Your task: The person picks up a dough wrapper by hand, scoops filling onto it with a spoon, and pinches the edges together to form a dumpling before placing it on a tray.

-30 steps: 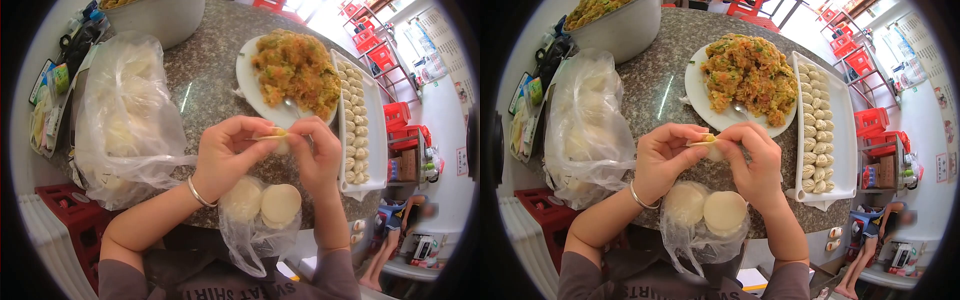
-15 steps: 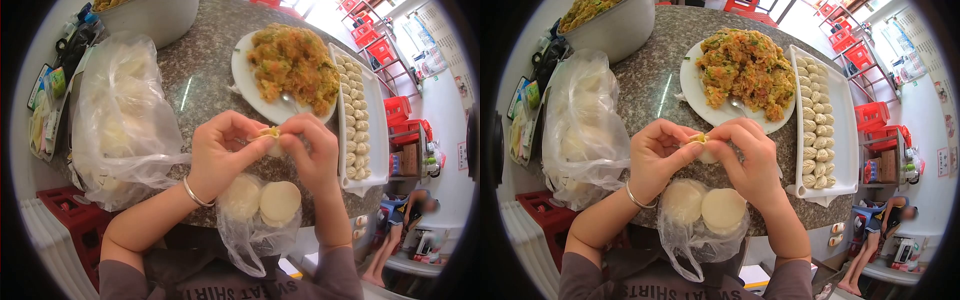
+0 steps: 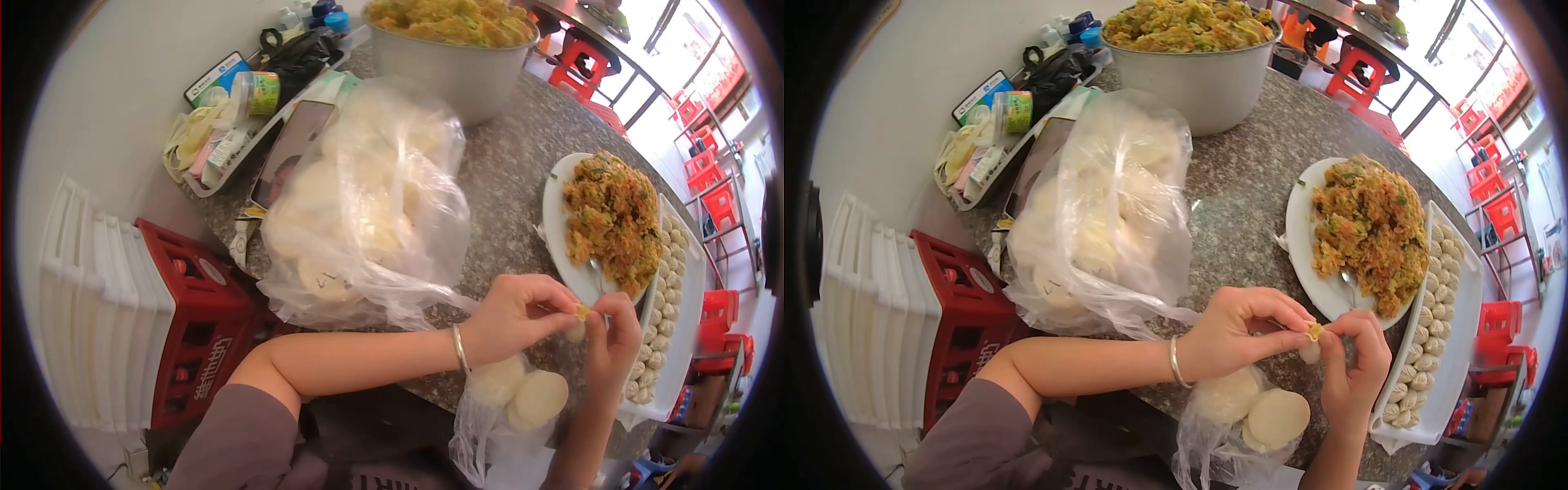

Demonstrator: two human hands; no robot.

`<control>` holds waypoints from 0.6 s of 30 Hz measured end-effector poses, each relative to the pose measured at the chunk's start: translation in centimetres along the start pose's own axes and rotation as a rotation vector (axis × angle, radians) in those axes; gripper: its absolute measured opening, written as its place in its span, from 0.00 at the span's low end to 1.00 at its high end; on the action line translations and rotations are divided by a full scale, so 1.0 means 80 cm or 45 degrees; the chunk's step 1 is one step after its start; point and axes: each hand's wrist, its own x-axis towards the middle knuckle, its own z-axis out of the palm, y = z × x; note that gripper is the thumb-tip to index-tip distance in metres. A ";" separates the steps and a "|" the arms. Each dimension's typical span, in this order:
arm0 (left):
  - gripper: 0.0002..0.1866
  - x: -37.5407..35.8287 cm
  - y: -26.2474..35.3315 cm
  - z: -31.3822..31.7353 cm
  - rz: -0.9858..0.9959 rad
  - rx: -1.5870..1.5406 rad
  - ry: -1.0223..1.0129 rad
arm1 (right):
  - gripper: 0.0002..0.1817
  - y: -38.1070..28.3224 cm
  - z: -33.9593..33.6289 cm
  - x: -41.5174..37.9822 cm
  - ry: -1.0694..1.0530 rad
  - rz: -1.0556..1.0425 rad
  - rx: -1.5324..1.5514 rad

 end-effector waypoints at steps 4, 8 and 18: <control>0.08 0.001 0.002 -0.001 -0.125 -0.007 0.044 | 0.04 -0.004 0.009 -0.002 0.055 0.022 -0.039; 0.11 0.001 0.009 0.002 -0.231 0.048 0.007 | 0.03 -0.010 0.004 0.003 -0.012 -0.074 -0.100; 0.10 0.002 0.006 0.000 0.169 0.324 -0.034 | 0.03 0.009 0.003 0.001 0.051 -0.069 0.053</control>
